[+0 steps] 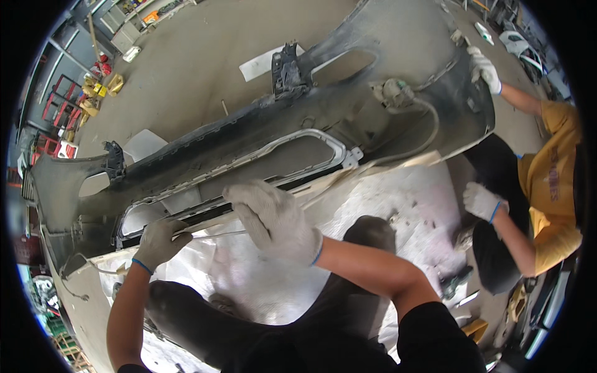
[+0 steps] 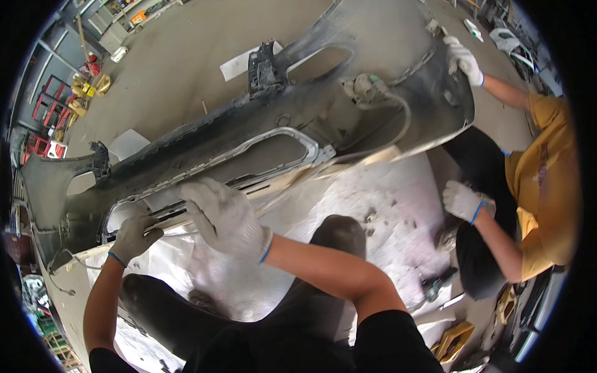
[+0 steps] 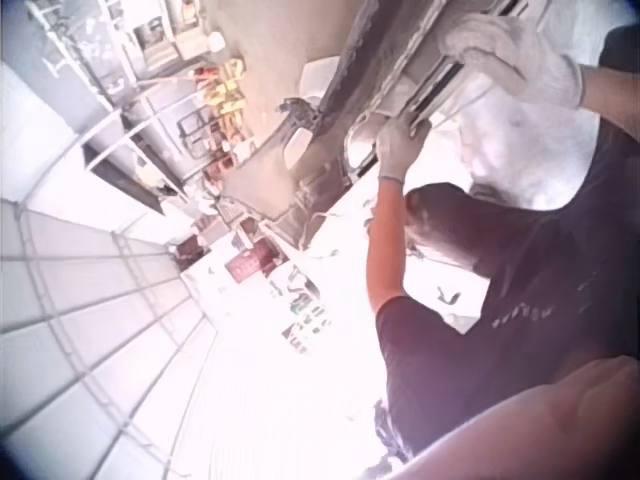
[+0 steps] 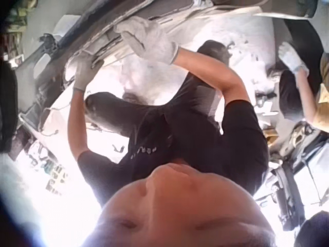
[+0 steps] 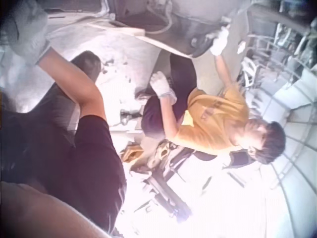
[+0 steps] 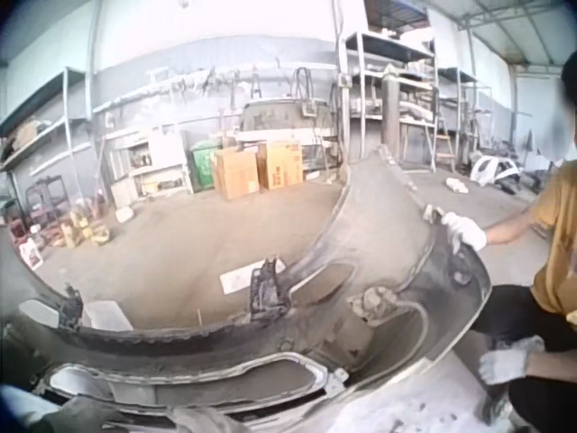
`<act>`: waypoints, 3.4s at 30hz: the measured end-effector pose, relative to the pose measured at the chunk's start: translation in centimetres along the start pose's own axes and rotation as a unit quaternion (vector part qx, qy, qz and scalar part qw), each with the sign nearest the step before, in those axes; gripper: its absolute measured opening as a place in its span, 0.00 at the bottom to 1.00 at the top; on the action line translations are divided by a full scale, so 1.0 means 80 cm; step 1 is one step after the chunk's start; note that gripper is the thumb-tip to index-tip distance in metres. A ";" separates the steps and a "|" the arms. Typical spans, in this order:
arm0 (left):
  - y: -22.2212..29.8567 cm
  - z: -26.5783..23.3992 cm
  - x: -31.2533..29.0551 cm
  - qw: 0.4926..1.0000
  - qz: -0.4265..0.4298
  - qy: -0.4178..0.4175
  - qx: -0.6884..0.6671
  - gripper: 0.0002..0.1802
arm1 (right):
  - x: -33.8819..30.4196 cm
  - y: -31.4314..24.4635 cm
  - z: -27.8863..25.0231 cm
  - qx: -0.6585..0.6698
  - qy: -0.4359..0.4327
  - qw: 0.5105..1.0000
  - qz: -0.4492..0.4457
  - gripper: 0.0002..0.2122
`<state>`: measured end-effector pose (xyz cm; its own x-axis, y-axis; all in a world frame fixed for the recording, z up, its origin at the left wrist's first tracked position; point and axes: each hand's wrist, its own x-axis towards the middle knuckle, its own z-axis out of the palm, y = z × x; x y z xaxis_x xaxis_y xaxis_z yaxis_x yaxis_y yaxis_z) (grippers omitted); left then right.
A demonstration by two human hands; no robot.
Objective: The person aligns and presses a chrome trim piece into the front bumper of a car. They repeatedly adjust the position and press along the edges to secure the trim in place.
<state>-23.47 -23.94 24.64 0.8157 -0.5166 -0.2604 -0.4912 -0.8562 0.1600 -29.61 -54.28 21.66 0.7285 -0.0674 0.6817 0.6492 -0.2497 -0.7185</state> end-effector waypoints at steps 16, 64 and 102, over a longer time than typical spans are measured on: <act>0.038 -0.092 0.017 0.960 -0.215 -0.148 -0.101 0.25 | 0.077 -0.097 -0.309 -0.189 -0.103 0.968 0.126 0.09; 0.296 0.265 0.456 0.897 0.091 -0.153 -0.404 0.30 | -0.017 0.318 -0.331 -0.323 -0.548 0.592 0.495 0.12; 0.303 0.222 0.470 0.894 0.081 -0.251 -0.363 0.30 | -0.021 0.339 -0.310 -0.216 -0.515 0.642 0.525 0.16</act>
<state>-10.12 -64.15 1.78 0.4233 -0.7249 -0.5434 -0.1140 -0.6377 0.7618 -18.63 -84.89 4.49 0.6163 0.2012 -0.7614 -0.2777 -0.8492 -0.4492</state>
